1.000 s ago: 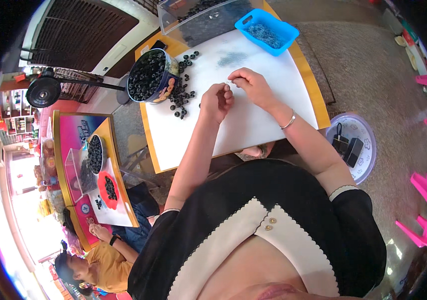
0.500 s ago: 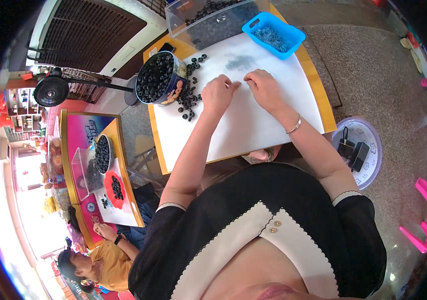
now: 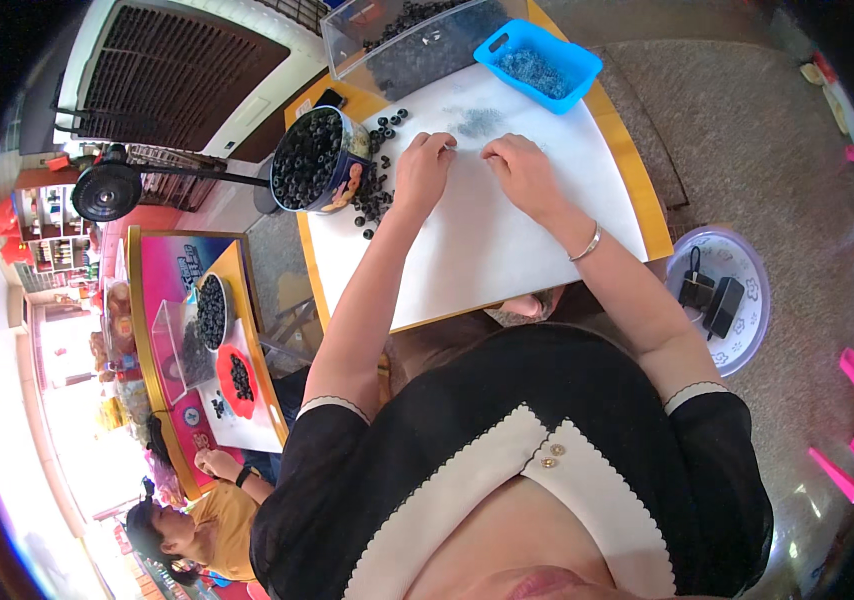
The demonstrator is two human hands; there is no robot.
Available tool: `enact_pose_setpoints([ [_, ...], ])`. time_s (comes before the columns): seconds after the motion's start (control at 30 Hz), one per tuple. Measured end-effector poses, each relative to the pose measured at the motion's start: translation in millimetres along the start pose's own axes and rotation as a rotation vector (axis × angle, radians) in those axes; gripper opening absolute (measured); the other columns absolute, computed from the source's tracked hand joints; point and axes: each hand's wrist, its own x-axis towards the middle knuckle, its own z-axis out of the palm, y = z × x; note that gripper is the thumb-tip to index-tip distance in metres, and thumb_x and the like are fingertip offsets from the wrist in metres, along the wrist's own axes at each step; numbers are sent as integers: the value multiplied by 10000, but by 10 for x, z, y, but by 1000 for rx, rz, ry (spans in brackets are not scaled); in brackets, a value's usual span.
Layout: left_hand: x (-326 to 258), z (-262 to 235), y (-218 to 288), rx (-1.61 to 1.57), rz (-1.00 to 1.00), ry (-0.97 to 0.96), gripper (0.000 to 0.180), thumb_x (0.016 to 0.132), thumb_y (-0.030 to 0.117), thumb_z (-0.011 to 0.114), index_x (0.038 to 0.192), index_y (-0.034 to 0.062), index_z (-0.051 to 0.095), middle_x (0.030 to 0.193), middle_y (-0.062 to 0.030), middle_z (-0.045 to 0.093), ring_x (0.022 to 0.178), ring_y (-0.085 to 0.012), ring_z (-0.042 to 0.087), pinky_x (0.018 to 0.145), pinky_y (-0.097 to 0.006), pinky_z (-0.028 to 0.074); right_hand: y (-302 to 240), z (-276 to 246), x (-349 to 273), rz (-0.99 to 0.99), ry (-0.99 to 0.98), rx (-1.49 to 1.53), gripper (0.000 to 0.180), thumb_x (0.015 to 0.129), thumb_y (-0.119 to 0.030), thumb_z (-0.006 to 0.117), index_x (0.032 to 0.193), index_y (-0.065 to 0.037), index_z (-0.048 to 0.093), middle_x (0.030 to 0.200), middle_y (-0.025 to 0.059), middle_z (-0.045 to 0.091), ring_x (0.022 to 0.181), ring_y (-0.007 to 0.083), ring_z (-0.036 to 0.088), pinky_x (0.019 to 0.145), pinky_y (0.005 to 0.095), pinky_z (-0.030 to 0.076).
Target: The person assembles small plastic components by taking small pins and inserting them into black plastic parts by hand.
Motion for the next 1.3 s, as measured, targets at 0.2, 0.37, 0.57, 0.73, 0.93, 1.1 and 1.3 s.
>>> enact_pose_setpoints([
  [0.2,-234,-30,19,-213,-131,-9,202,852,92,619,1044,42,658,876,-113,670,713,-174,633,670,-296,497,29,12,12,7,-5,14,65,811,-59,573,827,-52,635,804,133,600,802,323,576,725,428,462],
  [0.37,-278,-19,56,-183,-153,-6,213,842,107,641,1041,33,665,799,-98,669,673,-129,607,635,-275,488,43,20,8,0,-3,9,67,811,-57,570,824,-50,635,810,131,599,812,320,574,725,426,461],
  [0.57,-340,26,-1,-120,-129,59,207,835,126,656,1021,39,677,782,-96,663,678,-145,608,660,-283,489,-16,-9,3,-39,-57,-37,81,794,-56,575,822,-65,650,828,112,600,848,303,569,768,416,464],
  [0.73,-336,-7,150,-166,-180,93,186,810,108,661,974,23,681,840,-116,671,723,-185,624,686,-311,491,-5,-21,-23,-71,-74,-76,97,770,-58,589,829,-83,663,858,88,590,884,285,559,813,405,454],
  [0.93,-346,-27,-30,-597,-434,83,168,842,81,635,978,-5,684,819,-58,673,676,-86,587,606,-241,490,-99,-60,-36,-105,-148,-144,82,744,-132,646,819,-104,665,902,57,574,930,248,544,835,380,429],
  [1.1,-379,-40,15,-880,-456,51,204,897,85,598,1047,-48,634,858,-78,669,683,-97,579,614,-226,489,-114,-81,-16,-131,-140,-143,144,751,-183,655,871,-103,652,922,49,571,969,231,528,861,381,405],
  [1.3,-341,29,268,-982,-406,6,165,890,63,592,991,-59,636,823,-89,667,661,-108,588,580,-232,506,-111,-39,30,-157,-118,36,111,809,-177,596,855,-83,633,880,64,606,889,243,551,797,390,395],
])
